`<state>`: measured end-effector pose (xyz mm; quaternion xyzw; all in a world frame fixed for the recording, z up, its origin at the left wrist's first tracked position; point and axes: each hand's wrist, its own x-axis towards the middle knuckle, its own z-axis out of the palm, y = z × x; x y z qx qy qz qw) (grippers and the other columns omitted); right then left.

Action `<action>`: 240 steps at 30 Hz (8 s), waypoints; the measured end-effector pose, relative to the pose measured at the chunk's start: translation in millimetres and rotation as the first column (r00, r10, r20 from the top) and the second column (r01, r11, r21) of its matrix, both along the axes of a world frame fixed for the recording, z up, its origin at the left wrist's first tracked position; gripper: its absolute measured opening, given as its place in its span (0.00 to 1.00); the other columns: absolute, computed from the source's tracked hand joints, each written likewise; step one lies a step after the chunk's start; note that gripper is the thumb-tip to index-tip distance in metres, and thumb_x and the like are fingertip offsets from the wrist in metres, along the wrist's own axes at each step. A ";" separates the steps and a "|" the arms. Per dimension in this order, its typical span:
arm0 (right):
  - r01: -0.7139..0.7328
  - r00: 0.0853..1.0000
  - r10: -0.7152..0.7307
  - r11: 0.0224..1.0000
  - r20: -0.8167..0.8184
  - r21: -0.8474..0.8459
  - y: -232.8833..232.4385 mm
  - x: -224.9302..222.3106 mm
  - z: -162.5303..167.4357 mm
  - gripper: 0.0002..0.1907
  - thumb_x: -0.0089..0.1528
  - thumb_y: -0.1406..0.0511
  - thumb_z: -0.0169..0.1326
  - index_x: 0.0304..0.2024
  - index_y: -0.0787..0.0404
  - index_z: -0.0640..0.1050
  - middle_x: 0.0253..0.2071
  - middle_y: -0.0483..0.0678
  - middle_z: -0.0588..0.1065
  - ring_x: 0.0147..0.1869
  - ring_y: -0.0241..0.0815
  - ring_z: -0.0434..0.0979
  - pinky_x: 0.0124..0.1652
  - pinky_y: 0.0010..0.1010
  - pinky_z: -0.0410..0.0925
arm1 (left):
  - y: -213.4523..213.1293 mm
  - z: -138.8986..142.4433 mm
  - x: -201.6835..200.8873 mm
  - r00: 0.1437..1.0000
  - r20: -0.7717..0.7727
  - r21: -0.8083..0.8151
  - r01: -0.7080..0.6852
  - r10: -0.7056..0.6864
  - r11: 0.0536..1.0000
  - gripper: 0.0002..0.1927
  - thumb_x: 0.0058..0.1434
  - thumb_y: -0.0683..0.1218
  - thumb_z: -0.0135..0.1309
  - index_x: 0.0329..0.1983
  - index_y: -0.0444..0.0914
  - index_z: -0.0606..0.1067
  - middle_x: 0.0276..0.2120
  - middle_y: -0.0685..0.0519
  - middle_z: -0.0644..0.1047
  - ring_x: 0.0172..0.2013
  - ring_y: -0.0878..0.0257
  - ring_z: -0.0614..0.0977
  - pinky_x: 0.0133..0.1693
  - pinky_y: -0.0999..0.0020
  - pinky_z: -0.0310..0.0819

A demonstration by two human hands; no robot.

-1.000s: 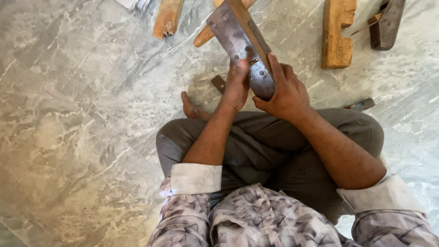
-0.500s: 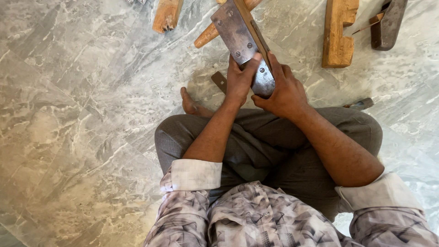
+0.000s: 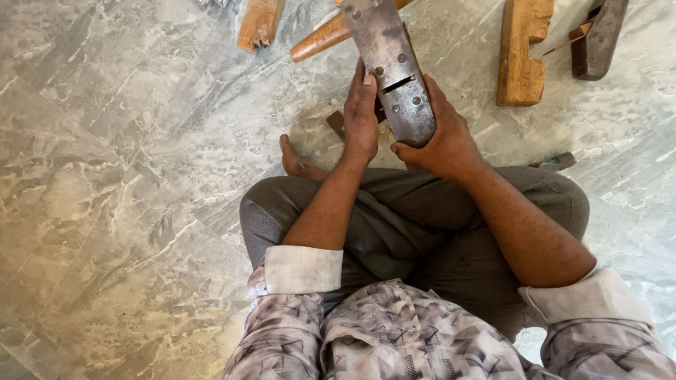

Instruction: The person sits on the floor and repairs a wooden hand plane. They insert a metal blade into the plane's body and then use a hammer to tap the blade into place.

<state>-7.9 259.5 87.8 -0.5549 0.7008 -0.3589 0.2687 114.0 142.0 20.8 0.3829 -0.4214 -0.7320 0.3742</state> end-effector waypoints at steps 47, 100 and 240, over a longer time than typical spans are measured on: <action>-0.074 0.956 0.069 0.997 0.287 0.006 -4.4 13.0 -15.5 0.62 0.49 0.53 0.69 0.77 0.60 0.51 0.64 0.63 0.71 0.67 0.60 0.73 0.63 0.46 0.67 | -84.1 27.5 127.4 0.482 0.764 -0.552 0.142 0.430 0.821 0.21 0.78 0.56 0.44 0.40 0.35 0.76 0.33 0.44 0.81 0.31 0.54 0.83 0.38 0.55 0.79; 0.216 0.975 -0.211 0.973 -0.065 0.082 -57.8 -54.2 -29.1 0.13 0.70 0.68 0.62 0.54 0.70 0.80 0.38 0.54 0.82 0.34 0.40 0.81 0.36 0.31 0.75 | -59.4 -20.1 107.2 0.798 0.074 -0.468 -0.502 0.599 0.727 0.09 0.71 0.47 0.54 0.44 0.35 0.77 0.42 0.47 0.81 0.43 0.54 0.81 0.47 0.54 0.77; 0.261 0.879 -0.099 0.919 -0.466 0.296 -14.4 -52.4 -98.1 0.08 0.57 0.71 0.58 0.40 0.60 0.81 0.63 0.58 0.70 0.58 0.61 0.74 0.52 0.48 0.71 | -59.5 1.9 95.3 0.943 0.165 -0.018 -0.290 0.289 0.957 0.47 0.56 0.59 0.62 0.71 0.31 0.58 0.63 0.38 0.67 0.56 0.47 0.80 0.36 0.55 0.90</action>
